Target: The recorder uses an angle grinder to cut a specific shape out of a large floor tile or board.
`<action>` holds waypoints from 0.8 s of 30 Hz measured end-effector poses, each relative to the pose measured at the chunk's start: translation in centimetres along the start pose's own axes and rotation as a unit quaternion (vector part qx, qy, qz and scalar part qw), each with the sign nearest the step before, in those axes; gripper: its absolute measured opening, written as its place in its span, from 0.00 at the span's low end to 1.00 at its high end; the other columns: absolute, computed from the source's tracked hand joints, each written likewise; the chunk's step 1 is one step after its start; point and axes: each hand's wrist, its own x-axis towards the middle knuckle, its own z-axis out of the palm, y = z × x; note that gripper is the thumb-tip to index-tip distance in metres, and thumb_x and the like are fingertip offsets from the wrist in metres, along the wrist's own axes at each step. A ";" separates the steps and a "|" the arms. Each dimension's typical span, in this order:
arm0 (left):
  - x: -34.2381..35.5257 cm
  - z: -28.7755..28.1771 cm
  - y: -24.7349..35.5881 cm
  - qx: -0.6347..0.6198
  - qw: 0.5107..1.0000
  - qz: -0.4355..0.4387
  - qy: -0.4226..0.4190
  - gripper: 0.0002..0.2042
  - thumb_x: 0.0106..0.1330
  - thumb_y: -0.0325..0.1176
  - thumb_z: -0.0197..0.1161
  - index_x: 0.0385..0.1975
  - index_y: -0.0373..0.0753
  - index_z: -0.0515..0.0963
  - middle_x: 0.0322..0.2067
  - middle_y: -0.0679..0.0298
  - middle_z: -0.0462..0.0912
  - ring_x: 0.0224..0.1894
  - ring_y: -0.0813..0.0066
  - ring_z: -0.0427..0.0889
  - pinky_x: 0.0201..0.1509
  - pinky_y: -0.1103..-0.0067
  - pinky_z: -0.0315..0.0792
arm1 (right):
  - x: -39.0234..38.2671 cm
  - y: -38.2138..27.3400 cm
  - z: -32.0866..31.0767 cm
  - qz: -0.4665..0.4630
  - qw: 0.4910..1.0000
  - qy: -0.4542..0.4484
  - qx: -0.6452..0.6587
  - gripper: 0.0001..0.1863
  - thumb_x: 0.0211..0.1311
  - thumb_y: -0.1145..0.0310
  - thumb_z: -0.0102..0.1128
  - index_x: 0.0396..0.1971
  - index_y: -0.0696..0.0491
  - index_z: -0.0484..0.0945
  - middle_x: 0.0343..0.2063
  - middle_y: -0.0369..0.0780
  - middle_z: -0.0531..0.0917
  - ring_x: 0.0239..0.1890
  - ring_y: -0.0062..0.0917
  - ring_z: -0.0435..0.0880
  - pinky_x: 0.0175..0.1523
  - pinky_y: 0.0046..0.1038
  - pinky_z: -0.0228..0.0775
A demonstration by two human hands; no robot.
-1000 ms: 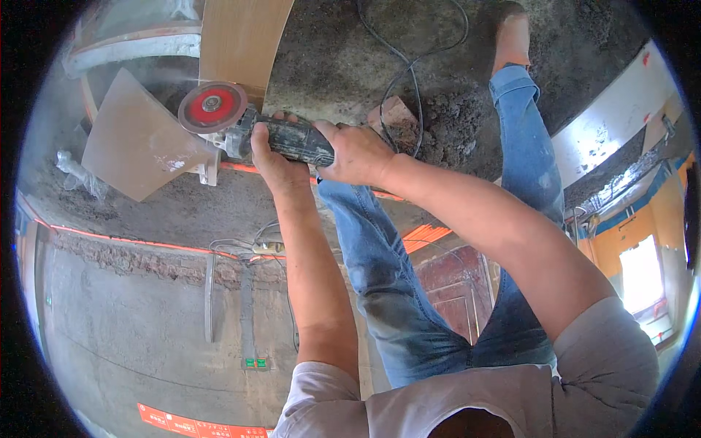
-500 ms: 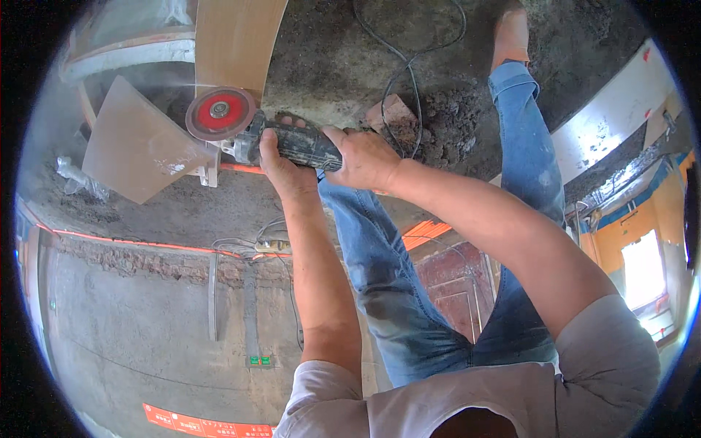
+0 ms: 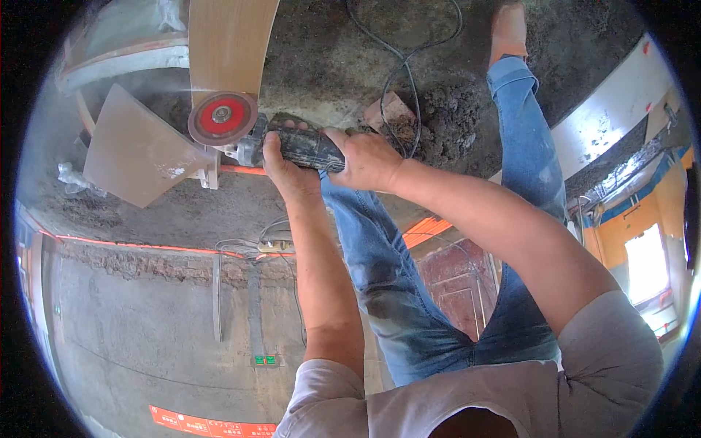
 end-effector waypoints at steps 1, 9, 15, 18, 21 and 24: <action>0.0 0.1 0.0 -0.005 1.000 -0.006 0.000 0.14 0.58 0.38 0.56 0.38 0.35 0.72 0.33 0.59 0.78 0.36 0.64 0.78 0.41 0.68 0.75 | 0.0 0.1 0.1 0.001 1.000 -0.001 0.000 0.35 0.44 0.54 0.63 0.53 0.55 0.66 0.32 0.53 0.81 0.36 0.46 0.81 0.44 0.41 0.73; -0.3 -0.1 -0.2 0.005 1.000 -0.007 0.014 0.14 0.57 0.38 0.57 0.38 0.35 0.72 0.33 0.59 0.78 0.36 0.65 0.78 0.40 0.69 0.75 | -0.3 0.0 -0.1 0.006 1.000 -0.013 -0.005 0.36 0.44 0.55 0.64 0.52 0.58 0.65 0.33 0.53 0.81 0.37 0.46 0.81 0.44 0.43 0.73; -0.3 -0.5 -0.6 0.014 1.000 -0.018 -0.010 0.14 0.59 0.40 0.56 0.39 0.37 0.72 0.33 0.60 0.78 0.38 0.65 0.78 0.43 0.68 0.75 | -0.5 0.5 0.1 -0.005 1.000 0.001 -0.008 0.36 0.43 0.56 0.63 0.53 0.58 0.65 0.31 0.53 0.81 0.36 0.46 0.81 0.44 0.42 0.73; -0.7 -0.2 -0.8 -0.004 1.000 -0.013 0.008 0.16 0.57 0.37 0.57 0.41 0.35 0.71 0.32 0.58 0.78 0.35 0.64 0.78 0.40 0.69 0.75 | -0.6 0.4 -0.2 0.006 1.000 -0.025 -0.011 0.36 0.43 0.57 0.63 0.53 0.58 0.65 0.31 0.53 0.81 0.36 0.46 0.81 0.44 0.42 0.73; -0.5 -0.5 -0.9 -0.020 1.000 -0.019 0.009 0.15 0.57 0.37 0.57 0.41 0.35 0.71 0.32 0.58 0.78 0.35 0.64 0.78 0.40 0.69 0.75 | -0.8 0.6 -0.2 -0.003 1.000 -0.006 -0.019 0.35 0.43 0.55 0.64 0.52 0.55 0.67 0.30 0.53 0.81 0.35 0.46 0.81 0.42 0.42 0.73; -0.2 -1.1 -0.9 -0.030 0.999 -0.028 0.004 0.15 0.57 0.36 0.57 0.41 0.34 0.71 0.32 0.58 0.78 0.35 0.64 0.78 0.41 0.70 0.75 | -0.8 0.6 0.1 -0.006 1.000 0.003 -0.005 0.34 0.43 0.56 0.64 0.52 0.55 0.67 0.28 0.53 0.81 0.34 0.46 0.81 0.41 0.43 0.73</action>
